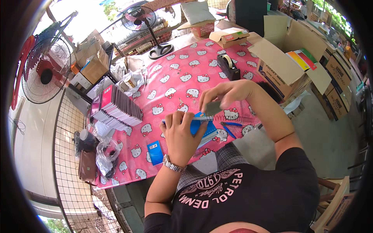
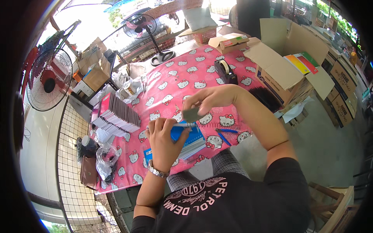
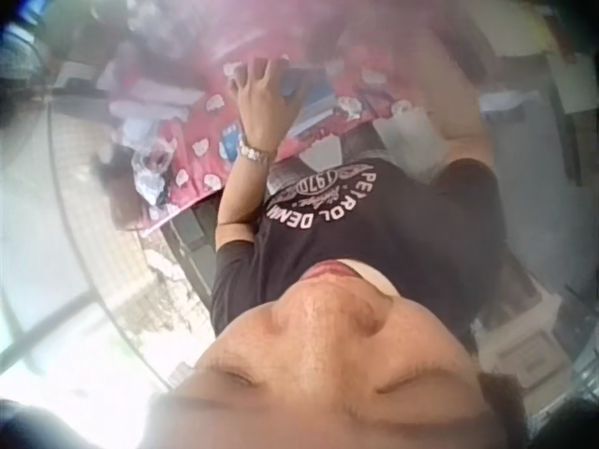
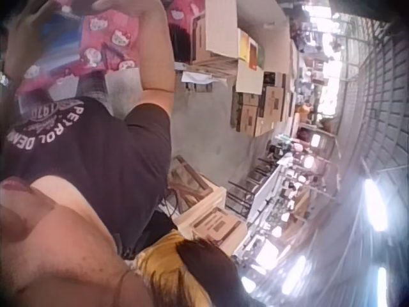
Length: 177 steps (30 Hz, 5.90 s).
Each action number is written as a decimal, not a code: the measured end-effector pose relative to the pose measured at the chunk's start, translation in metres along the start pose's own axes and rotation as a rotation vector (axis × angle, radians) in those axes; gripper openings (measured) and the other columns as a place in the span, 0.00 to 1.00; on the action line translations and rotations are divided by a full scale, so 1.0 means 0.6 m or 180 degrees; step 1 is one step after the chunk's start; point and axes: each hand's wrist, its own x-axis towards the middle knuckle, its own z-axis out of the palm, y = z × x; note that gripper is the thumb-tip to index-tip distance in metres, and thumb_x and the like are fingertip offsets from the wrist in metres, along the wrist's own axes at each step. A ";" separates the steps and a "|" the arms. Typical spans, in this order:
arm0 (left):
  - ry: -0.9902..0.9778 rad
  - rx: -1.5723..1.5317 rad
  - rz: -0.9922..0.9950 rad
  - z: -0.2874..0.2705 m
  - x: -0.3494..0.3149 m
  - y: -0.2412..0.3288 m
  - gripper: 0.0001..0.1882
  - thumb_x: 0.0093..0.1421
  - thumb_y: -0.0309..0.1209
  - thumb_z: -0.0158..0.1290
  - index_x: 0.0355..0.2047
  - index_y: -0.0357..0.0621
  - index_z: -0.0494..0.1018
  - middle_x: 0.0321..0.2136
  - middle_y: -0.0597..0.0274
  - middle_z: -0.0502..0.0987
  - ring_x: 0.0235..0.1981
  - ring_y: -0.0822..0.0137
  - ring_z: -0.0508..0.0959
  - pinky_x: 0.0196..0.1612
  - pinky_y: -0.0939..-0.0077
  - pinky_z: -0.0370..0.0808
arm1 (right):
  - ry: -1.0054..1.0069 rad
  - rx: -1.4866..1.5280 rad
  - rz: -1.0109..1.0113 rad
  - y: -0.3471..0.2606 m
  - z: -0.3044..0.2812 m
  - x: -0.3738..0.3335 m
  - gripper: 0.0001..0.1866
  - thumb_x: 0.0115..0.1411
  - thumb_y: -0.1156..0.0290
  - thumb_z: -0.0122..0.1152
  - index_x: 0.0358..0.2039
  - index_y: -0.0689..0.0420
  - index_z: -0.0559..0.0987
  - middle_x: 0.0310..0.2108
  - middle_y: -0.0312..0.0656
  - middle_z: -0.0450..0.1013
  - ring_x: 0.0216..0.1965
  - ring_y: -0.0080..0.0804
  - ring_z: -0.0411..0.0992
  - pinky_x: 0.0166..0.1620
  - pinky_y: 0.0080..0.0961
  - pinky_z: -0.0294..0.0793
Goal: The person trims the spiral binding of notebooks using a pair of shears and places notebooks into a cardboard box.
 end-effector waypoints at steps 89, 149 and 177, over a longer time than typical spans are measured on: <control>-0.0888 0.1435 -0.1327 0.118 -0.226 -0.434 0.12 0.61 0.33 0.49 0.42 0.46 0.77 0.43 0.51 0.78 0.49 0.49 0.74 0.53 0.48 0.68 | 0.4278 -0.2691 0.1193 0.472 0.122 -0.078 0.21 0.53 0.60 0.67 0.44 0.58 0.77 0.41 0.52 0.72 0.48 0.52 0.70 0.53 0.44 0.71; -0.0127 0.0477 0.0734 0.018 0.020 0.017 0.12 0.61 0.34 0.52 0.44 0.44 0.71 0.35 0.58 0.76 0.40 0.58 0.75 0.52 0.57 0.62 | 0.2142 -0.2113 -0.0225 -0.015 0.150 -0.047 0.22 0.64 0.69 0.60 0.57 0.55 0.69 0.34 0.40 0.74 0.32 0.27 0.75 0.37 0.27 0.75; 0.0292 0.0337 0.0340 0.029 -0.013 -0.004 0.21 0.54 0.45 0.64 0.41 0.49 0.72 0.37 0.63 0.73 0.43 0.59 0.70 0.46 0.56 0.62 | 0.3748 -0.2525 0.1050 0.493 0.010 -0.082 0.22 0.56 0.71 0.63 0.51 0.61 0.77 0.45 0.58 0.74 0.47 0.54 0.73 0.50 0.42 0.74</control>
